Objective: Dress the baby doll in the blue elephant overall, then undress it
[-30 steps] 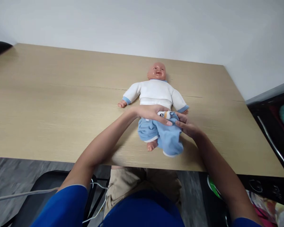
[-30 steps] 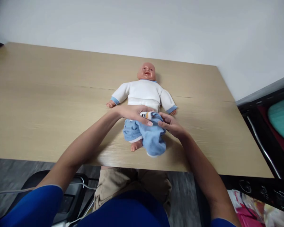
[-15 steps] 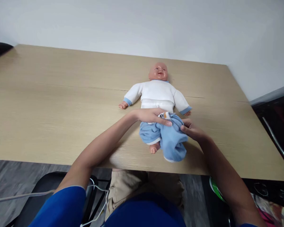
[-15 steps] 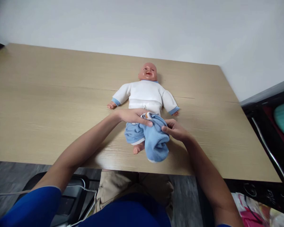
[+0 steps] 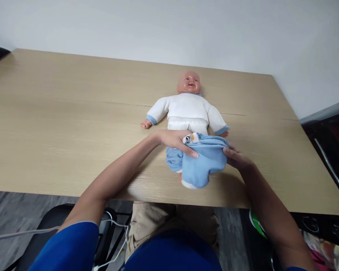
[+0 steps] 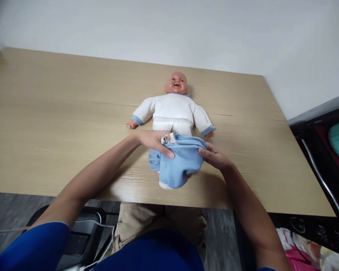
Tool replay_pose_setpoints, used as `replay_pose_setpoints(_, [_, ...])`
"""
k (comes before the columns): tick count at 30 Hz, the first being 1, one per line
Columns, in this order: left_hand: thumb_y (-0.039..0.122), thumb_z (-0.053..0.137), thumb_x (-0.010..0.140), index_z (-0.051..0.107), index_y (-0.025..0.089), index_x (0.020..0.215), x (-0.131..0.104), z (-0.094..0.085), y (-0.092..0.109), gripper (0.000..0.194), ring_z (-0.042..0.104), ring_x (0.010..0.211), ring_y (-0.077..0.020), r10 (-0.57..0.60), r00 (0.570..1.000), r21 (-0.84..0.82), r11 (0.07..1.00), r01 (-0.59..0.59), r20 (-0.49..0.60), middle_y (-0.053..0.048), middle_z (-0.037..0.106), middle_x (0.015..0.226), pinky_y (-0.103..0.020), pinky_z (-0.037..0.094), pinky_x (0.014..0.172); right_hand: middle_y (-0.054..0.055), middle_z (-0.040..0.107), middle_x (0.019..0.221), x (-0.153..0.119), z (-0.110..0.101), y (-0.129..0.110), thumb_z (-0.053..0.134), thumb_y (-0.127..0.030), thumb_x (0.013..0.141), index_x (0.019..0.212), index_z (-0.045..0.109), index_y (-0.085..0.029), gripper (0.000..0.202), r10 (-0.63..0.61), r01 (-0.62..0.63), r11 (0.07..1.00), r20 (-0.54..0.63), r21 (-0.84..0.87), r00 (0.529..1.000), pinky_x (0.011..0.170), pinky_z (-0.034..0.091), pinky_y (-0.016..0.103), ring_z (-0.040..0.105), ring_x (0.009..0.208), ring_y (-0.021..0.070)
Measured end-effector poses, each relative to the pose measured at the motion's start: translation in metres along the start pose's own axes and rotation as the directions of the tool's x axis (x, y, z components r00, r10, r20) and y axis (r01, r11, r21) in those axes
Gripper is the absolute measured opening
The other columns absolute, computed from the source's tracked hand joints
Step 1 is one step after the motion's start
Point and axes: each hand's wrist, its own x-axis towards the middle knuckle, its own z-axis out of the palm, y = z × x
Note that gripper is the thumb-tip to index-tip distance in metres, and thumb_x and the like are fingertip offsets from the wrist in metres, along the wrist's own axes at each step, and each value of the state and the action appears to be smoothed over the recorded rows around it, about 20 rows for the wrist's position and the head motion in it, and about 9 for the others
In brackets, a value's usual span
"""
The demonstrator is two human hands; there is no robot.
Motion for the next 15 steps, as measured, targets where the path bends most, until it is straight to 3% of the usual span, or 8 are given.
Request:
replay_pose_setpoints(3, [0.068, 0.093, 0.094, 0.090, 0.023, 0.104, 0.002, 0.002, 0.001, 0.046, 0.084, 0.100, -0.0305, 0.026, 0.999, 0.023, 0.999, -0.025, -0.044, -0.008, 0.090, 0.110, -0.045, 0.072, 0.099, 0.005, 0.081, 0.100, 0.005, 0.005, -0.012, 0.095, -0.080, 0.086, 0.119, 0.086, -0.025, 0.064, 0.023, -0.010, 0.998, 0.194, -0.066, 0.981, 0.081, 0.067, 0.036, 0.075, 0.090, 0.0260])
replay_pose_setpoints(5, [0.069, 0.090, 0.097, 0.091, 0.024, 0.104, 0.002, 0.003, 0.002, 0.046, 0.084, 0.103, -0.0297, 0.047, 0.998, 0.034, 0.998, -0.046, -0.039, -0.007, 0.090, 0.113, -0.044, 0.071, 0.103, 0.005, 0.080, 0.102, 0.006, 0.009, -0.018, 0.100, -0.076, 0.082, 0.120, 0.085, -0.025, 0.065, 0.030, -0.005, 0.995, 0.245, -0.101, 0.969, 0.085, 0.067, 0.038, 0.075, 0.093, 0.0271])
replay_pose_setpoints(8, [0.068, 0.089, 0.099, 0.091, 0.024, 0.105, 0.002, 0.003, 0.004, 0.044, 0.085, 0.105, -0.0292, 0.017, 1.000, 0.033, 0.999, -0.017, -0.001, -0.006, 0.090, 0.114, -0.042, 0.071, 0.102, 0.004, 0.077, 0.097, 0.005, 0.011, -0.016, 0.101, -0.071, 0.084, 0.110, 0.085, -0.026, 0.054, 0.041, -0.021, 0.993, 0.172, -0.117, 0.984, 0.076, 0.063, 0.037, 0.069, 0.085, 0.0250])
replay_pose_setpoints(11, [0.062, 0.102, 0.085, 0.091, 0.021, 0.104, 0.000, 0.004, 0.008, 0.046, 0.086, 0.101, -0.0319, -0.024, 0.998, 0.006, 1.000, 0.024, 0.065, -0.008, 0.090, 0.110, -0.042, 0.074, 0.094, 0.003, 0.071, 0.085, 0.001, 0.009, -0.005, 0.100, -0.076, 0.082, 0.096, 0.081, -0.028, 0.054, 0.024, -0.024, 0.999, -0.004, -0.025, 1.000, 0.069, 0.058, 0.036, 0.062, 0.077, 0.0236])
replay_pose_setpoints(13, [0.058, 0.107, 0.079, 0.091, 0.019, 0.105, 0.001, 0.005, 0.009, 0.049, 0.086, 0.105, -0.0343, 0.004, 0.999, -0.011, 1.000, -0.003, 0.046, -0.010, 0.090, 0.110, -0.044, 0.074, 0.099, 0.002, 0.069, 0.082, 0.000, 0.008, 0.002, 0.095, -0.081, 0.085, 0.096, 0.079, -0.028, 0.057, 0.020, -0.016, 0.999, -0.092, 0.044, 0.996, 0.067, 0.056, 0.035, 0.059, 0.073, 0.0220])
replay_pose_setpoints(15, [0.057, 0.105, 0.082, 0.090, 0.019, 0.110, 0.002, 0.007, 0.009, 0.049, 0.086, 0.115, -0.0361, 0.065, 0.997, 0.003, 0.998, -0.065, -0.032, -0.011, 0.090, 0.112, -0.047, 0.071, 0.111, 0.002, 0.069, 0.083, 0.000, 0.006, 0.005, 0.091, -0.081, 0.090, 0.099, 0.079, -0.027, 0.056, 0.034, -0.026, 0.997, -0.116, 0.068, 0.993, 0.065, 0.055, 0.034, 0.058, 0.070, 0.0203])
